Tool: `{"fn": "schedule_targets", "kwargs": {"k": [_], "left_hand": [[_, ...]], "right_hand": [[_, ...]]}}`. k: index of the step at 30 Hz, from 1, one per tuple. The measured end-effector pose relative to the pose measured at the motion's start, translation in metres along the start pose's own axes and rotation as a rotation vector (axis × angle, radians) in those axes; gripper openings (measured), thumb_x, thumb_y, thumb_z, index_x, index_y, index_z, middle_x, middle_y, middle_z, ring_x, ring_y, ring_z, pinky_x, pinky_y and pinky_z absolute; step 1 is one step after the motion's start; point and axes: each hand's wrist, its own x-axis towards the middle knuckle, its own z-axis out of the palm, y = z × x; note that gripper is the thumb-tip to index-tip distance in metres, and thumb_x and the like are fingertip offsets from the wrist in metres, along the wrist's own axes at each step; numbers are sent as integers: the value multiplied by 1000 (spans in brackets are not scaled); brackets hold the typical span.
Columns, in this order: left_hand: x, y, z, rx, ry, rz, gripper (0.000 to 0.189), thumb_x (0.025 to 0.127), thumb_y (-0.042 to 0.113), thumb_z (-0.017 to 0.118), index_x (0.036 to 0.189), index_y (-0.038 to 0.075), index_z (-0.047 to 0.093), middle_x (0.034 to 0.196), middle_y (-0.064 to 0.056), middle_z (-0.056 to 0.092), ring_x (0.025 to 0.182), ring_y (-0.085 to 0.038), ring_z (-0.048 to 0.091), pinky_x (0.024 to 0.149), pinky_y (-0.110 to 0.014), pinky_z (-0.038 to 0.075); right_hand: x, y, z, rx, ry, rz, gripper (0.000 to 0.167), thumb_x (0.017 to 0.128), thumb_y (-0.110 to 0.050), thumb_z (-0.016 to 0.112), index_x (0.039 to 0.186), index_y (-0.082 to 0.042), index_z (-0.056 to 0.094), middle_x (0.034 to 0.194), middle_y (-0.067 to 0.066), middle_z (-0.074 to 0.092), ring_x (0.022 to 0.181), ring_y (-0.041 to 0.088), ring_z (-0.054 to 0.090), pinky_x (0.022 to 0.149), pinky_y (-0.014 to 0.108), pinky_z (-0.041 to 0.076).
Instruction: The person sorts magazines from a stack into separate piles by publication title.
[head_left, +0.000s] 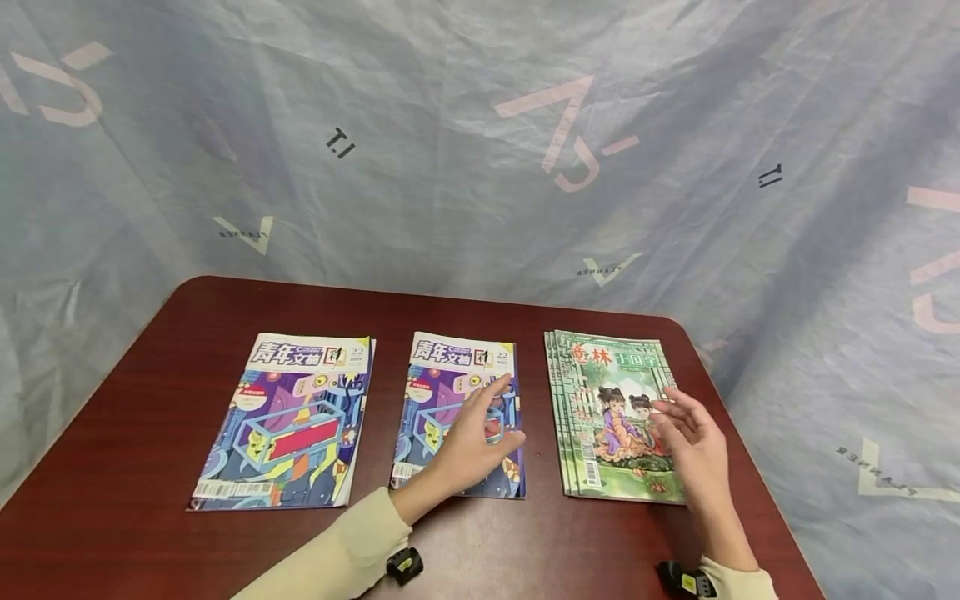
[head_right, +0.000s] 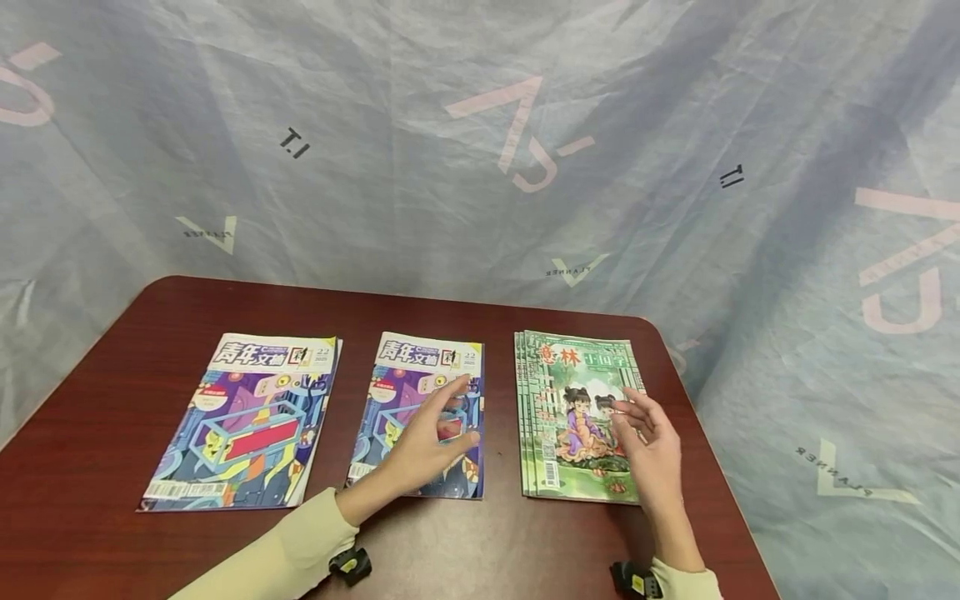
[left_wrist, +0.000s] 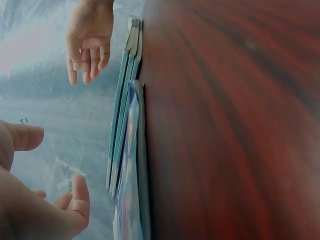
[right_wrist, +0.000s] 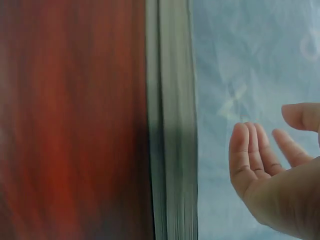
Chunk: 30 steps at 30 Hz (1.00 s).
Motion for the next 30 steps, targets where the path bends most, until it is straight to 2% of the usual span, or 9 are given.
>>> {"fn": "schedule_targets", "kwargs": {"k": [2, 4, 9, 11, 14, 17, 21, 25, 30], "left_hand": [[-3, -2, -8, 3, 30, 9, 81, 101, 8, 79, 172, 9, 40, 162, -22, 52, 136, -45, 58, 102, -56, 59], [-7, -4, -17, 9, 58, 1, 80, 100, 6, 80, 171, 8, 42, 159, -22, 55, 133, -45, 60, 101, -53, 60], [-14, -6, -39, 25, 106, -14, 79, 100, 6, 81, 169, 7, 43, 155, -24, 56, 132, -45, 60, 99, -47, 61], [-17, -6, -47, 35, 124, -19, 78, 101, 6, 80, 169, 5, 43, 155, -25, 56, 135, -45, 58, 101, -50, 61], [-21, -5, -59, 53, 135, -40, 78, 102, 5, 79, 170, 5, 41, 156, -25, 55, 138, -46, 57, 102, -53, 60], [-25, -5, -70, 78, 137, -55, 79, 102, 4, 79, 171, 5, 40, 156, -24, 54, 137, -45, 57, 98, -44, 63], [-30, -4, -82, 106, 148, -71, 81, 101, 4, 80, 171, 6, 39, 157, -24, 53, 137, -42, 56, 94, -33, 63], [-36, -4, -93, 130, 167, -75, 81, 102, 3, 79, 172, 5, 37, 157, -26, 51, 136, -43, 56, 95, -35, 63], [-43, -5, -104, 145, 183, -87, 80, 104, 5, 78, 172, 2, 35, 159, -28, 49, 133, -44, 59, 96, -40, 62]], "right_hand": [[-4, -3, 7, 17, -45, 5, 44, 109, -4, 70, 152, -3, 61, 121, -4, 76, 102, 9, 75, 78, 23, 63], [-8, -6, 13, 30, -84, -1, 43, 109, -3, 69, 152, -2, 61, 122, -2, 75, 103, 11, 75, 80, 25, 64], [-14, -12, 24, 53, -121, -5, 42, 109, -1, 69, 149, 2, 61, 120, 1, 75, 104, 12, 75, 80, 27, 65], [-15, -14, 29, 49, -137, -1, 43, 108, -2, 70, 149, 3, 60, 120, 2, 75, 104, 12, 75, 81, 27, 65], [-17, -14, 34, 21, -170, -11, 43, 109, -3, 69, 150, 3, 60, 123, 5, 75, 104, 14, 75, 82, 27, 64], [-20, -14, 39, 24, -202, -24, 42, 109, -3, 68, 150, 1, 61, 125, 8, 75, 104, 17, 76, 83, 29, 65], [-24, -17, 47, 64, -230, -16, 44, 108, -2, 69, 151, 5, 59, 126, 13, 74, 104, 18, 76, 82, 31, 66], [-26, -20, 57, 59, -248, -15, 46, 107, 2, 70, 149, 12, 57, 124, 17, 75, 102, 17, 77, 82, 31, 66], [-30, -24, 68, 36, -289, -13, 44, 106, 6, 68, 148, 13, 58, 124, 25, 76, 101, 18, 79, 83, 30, 65]]}}
